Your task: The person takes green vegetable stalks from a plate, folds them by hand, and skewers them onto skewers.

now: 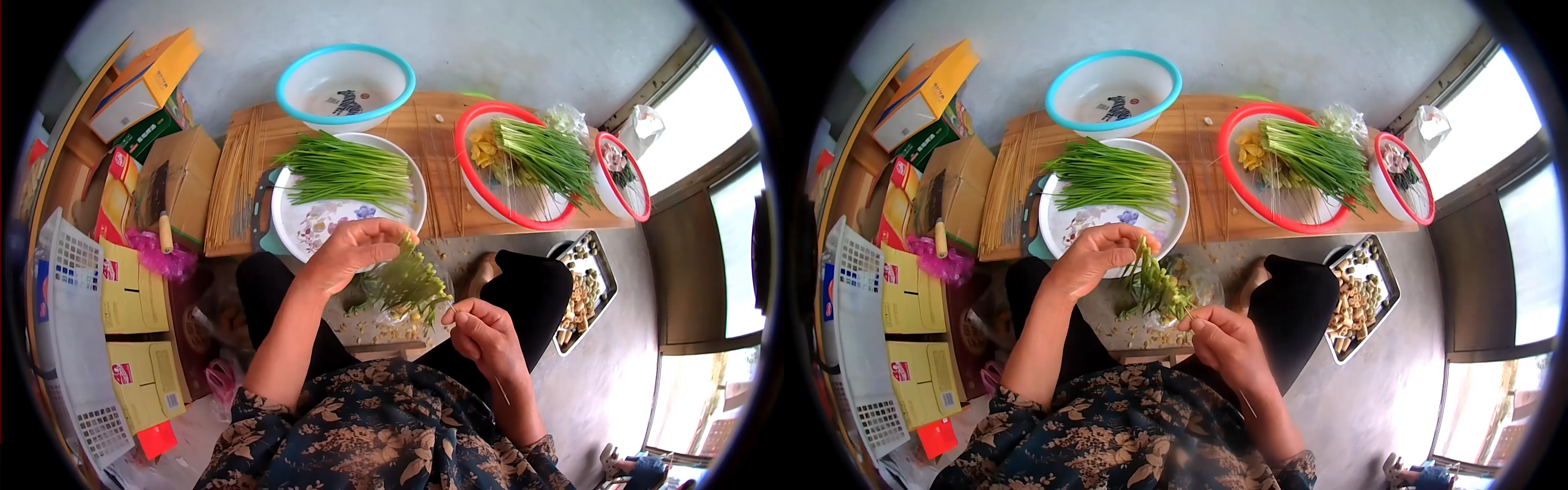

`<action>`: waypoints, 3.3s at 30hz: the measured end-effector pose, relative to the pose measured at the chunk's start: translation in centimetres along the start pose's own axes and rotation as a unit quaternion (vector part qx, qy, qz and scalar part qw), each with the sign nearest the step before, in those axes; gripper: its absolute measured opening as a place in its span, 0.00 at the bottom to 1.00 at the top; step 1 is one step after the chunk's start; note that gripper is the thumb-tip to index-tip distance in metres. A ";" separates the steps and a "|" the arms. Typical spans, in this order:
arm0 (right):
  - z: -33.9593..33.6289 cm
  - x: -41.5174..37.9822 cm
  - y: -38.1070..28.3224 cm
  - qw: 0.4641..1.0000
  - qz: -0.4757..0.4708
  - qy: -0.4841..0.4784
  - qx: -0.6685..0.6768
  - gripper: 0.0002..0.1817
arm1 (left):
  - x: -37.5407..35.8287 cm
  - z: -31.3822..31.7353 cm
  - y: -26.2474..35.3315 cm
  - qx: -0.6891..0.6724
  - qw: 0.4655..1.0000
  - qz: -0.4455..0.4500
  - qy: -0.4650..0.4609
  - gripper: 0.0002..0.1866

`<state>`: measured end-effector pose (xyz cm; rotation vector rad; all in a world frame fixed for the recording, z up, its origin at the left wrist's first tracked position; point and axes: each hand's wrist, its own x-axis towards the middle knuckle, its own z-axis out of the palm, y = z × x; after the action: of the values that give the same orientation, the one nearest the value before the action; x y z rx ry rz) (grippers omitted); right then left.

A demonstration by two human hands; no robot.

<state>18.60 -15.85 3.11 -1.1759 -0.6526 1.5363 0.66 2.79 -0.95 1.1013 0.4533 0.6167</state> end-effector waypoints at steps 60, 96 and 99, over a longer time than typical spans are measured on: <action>-0.7 -2.9 -0.5 0.996 -0.038 -0.032 0.070 0.10 | 0.5 3.5 2.9 0.054 0.985 -0.047 -0.154 0.10; 1.7 4.7 -0.7 0.986 0.037 -0.052 0.154 0.12 | 4.3 -2.9 0.9 -0.005 0.971 -0.064 -0.229 0.10; 1.8 5.2 -0.8 0.985 0.036 -0.054 0.161 0.12 | 4.5 -3.1 0.7 -0.002 0.974 -0.055 -0.222 0.09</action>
<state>17.43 -10.41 2.70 -0.8848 -0.4156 1.7025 1.98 8.10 -1.63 1.1621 0.1240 0.2595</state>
